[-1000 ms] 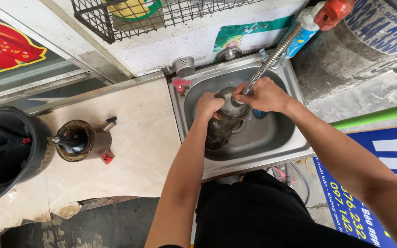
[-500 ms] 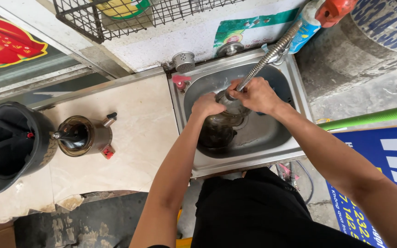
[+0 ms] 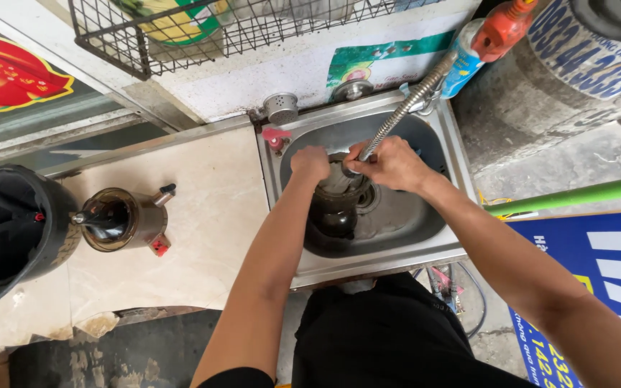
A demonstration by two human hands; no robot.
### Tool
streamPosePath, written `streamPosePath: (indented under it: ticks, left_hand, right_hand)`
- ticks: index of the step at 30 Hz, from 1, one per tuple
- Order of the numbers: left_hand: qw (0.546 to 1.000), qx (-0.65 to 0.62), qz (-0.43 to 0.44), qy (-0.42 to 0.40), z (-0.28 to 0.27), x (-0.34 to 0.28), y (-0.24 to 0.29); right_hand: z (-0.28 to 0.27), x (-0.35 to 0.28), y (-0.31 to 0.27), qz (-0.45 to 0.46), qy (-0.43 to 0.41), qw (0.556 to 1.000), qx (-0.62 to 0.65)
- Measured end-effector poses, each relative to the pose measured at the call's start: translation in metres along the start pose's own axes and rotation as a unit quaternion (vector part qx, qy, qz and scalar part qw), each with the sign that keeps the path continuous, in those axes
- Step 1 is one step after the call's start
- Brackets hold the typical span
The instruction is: Disassembling and washing the components of a juicer in a sink.
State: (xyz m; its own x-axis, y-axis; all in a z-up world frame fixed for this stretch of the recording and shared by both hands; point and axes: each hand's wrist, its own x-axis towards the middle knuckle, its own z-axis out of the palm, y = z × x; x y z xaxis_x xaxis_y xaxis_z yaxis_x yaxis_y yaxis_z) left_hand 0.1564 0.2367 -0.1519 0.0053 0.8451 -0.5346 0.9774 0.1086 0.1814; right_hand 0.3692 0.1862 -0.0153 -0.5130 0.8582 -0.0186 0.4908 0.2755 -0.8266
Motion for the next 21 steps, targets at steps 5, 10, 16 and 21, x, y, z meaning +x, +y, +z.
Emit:
streamPosePath:
  ticks: [5, 10, 16, 21]
  left_hand:
    - [1.000, -0.011, -0.008, -0.022, 0.011, 0.015, -0.002]
    - [0.998, -0.031, 0.037, 0.051, 0.022, 0.017, -0.006]
    - [0.963, -0.171, 0.068, 0.194, 0.008, -0.009, 0.016]
    - [0.960, -0.225, 0.053, 0.155, 0.017, 0.003, 0.023]
  right_hand:
    - [0.027, 0.014, 0.015, -0.081, 0.050, 0.994, 0.049]
    - [0.043, 0.009, 0.057, -0.074, 0.023, 0.997, -0.014]
    - [0.140, 0.079, 0.295, -0.098, 0.013, 0.965, 0.245]
    - [0.127, 0.074, 0.307, -0.124, 0.024, 0.982, 0.142]
